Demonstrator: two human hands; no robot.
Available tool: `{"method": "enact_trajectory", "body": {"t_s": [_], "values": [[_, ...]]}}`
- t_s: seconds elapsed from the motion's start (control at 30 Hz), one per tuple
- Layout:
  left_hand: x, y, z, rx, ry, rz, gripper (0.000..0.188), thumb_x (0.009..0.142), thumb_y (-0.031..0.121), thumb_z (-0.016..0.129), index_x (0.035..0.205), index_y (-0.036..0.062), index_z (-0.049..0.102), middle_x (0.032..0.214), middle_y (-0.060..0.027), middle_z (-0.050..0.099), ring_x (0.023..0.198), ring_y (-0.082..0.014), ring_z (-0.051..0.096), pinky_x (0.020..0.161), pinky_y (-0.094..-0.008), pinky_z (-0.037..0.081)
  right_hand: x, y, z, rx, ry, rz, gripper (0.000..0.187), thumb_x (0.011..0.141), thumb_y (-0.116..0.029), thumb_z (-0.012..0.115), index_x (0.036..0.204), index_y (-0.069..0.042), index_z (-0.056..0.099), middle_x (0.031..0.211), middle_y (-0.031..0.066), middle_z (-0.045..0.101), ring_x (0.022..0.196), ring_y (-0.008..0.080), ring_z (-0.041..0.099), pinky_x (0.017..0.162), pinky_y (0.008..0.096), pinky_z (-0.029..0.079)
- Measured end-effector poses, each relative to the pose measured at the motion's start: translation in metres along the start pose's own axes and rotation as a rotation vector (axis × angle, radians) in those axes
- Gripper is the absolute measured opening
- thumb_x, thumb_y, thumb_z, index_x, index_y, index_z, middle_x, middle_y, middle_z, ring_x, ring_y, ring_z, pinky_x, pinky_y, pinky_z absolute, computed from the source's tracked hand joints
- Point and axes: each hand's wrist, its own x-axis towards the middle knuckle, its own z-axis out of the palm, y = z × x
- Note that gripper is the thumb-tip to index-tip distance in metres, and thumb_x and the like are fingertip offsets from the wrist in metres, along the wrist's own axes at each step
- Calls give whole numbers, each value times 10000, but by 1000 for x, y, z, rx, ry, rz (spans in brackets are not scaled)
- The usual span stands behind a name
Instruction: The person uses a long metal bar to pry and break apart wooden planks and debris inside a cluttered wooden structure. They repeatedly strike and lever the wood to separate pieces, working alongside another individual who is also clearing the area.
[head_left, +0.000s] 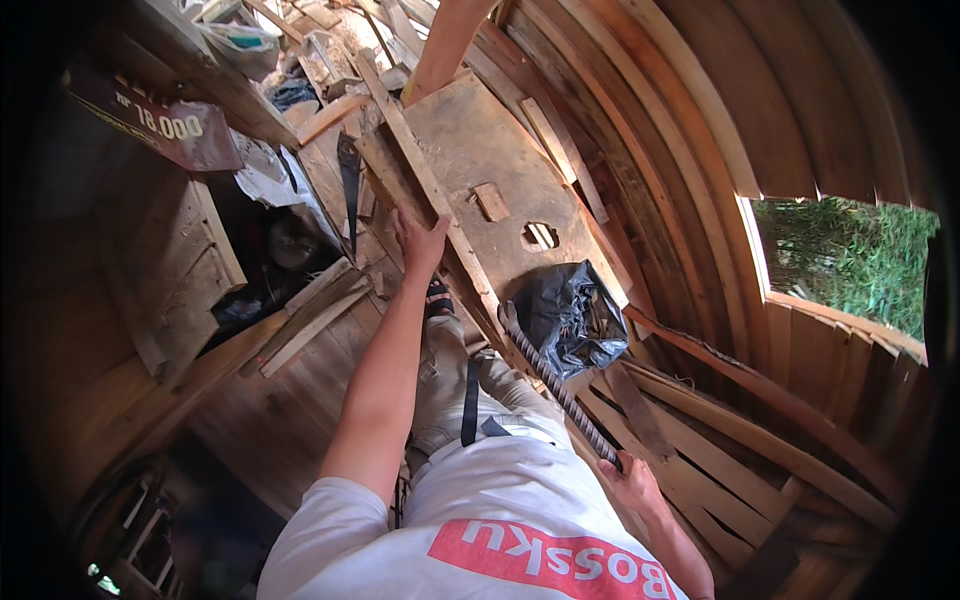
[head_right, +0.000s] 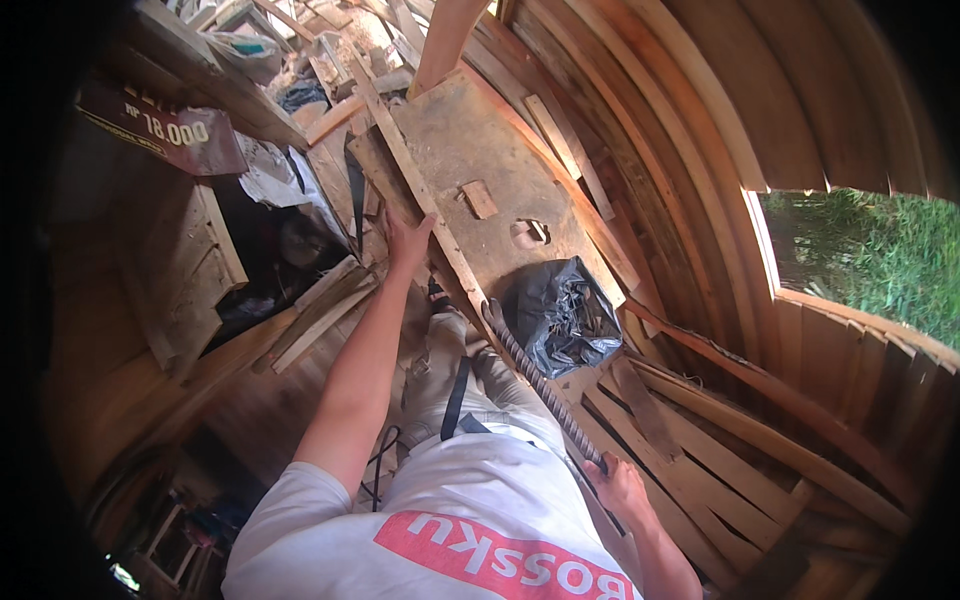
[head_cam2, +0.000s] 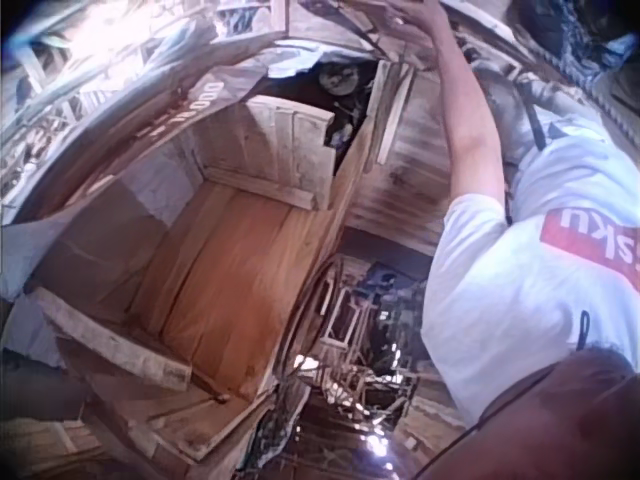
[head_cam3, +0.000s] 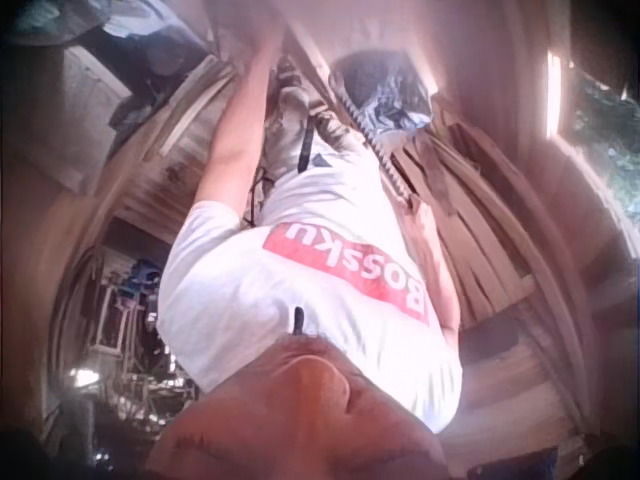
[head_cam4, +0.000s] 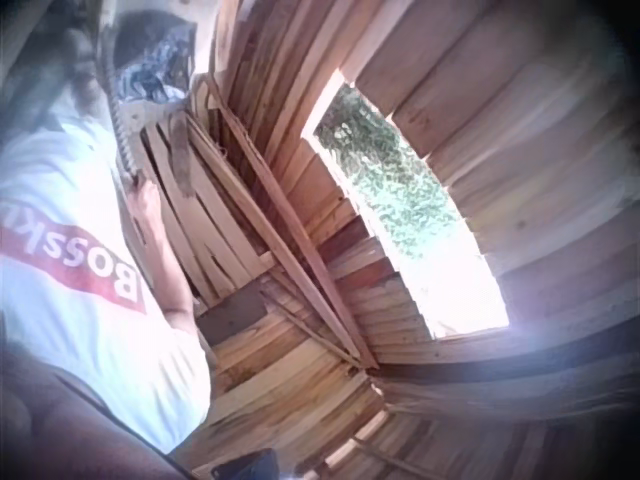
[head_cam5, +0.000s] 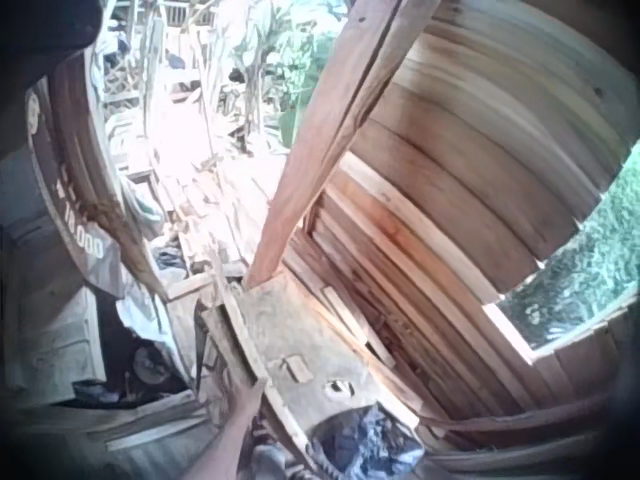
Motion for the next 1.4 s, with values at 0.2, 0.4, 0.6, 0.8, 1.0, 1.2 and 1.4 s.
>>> {"method": "enact_trajectory", "body": {"t_s": [0.2,0.4,0.6,0.8,1.0,1.2,1.4], "values": [[11,3,1,-89,-106,-69,1033,800,383,739,1514,37,78,1532,-305,60,1424,-443,151,1145,-475,236,-6,-47,-23,-109,-44,128,484,917,-444,539,1040,14,633,958,277,659,962,417,635,837,469,480],[12,-3,1,-107,-117,-51,1025,792,394,753,1522,86,101,1526,-319,66,1413,-464,166,1138,-487,239,-2,-78,-48,-189,-27,73,454,909,-424,557,992,16,631,930,279,651,926,423,634,806,471,483],[13,-7,4,-120,-109,-43,1015,786,386,761,1519,96,122,1518,-329,78,1409,-467,174,1134,-478,239,1,-88,-60,-189,-19,66,434,901,-413,583,961,14,631,854,261,652,845,401,650,744,460,484],[11,-6,9,-143,-89,-43,1020,782,385,762,1513,72,124,1521,-329,70,1414,-457,172,1141,-468,228,-6,-94,-54,-188,-3,111,463,911,-442,562,1000,7,631,969,276,655,954,429,630,819,484,484],[9,-2,7,-196,-89,-77,1029,776,357,771,1510,52,117,1523,-328,64,1421,-447,159,1152,-463,214,1,-77,-24,-104,-9,171,425,895,-414,588,1027,-13,639,949,260,665,955,425,634,817,481,488],[16,-6,12,-121,-69,-74,1059,758,344,788,1511,57,100,1530,-317,58,1425,-449,148,1153,-460,219,1,-76,-16,-63,-4,150,428,888,-405,590,1057,-15,633,964,265,664,957,423,635,842,484,483],[54,29,20,81,194,-2,890,832,345,626,1519,70,131,1549,-273,95,1420,-421,183,1127,-551,177,-2,-73,-16,-108,28,90,428,885,-373,587,1084,4,616,940,276,663,931,423,644,833,483,490]]}}
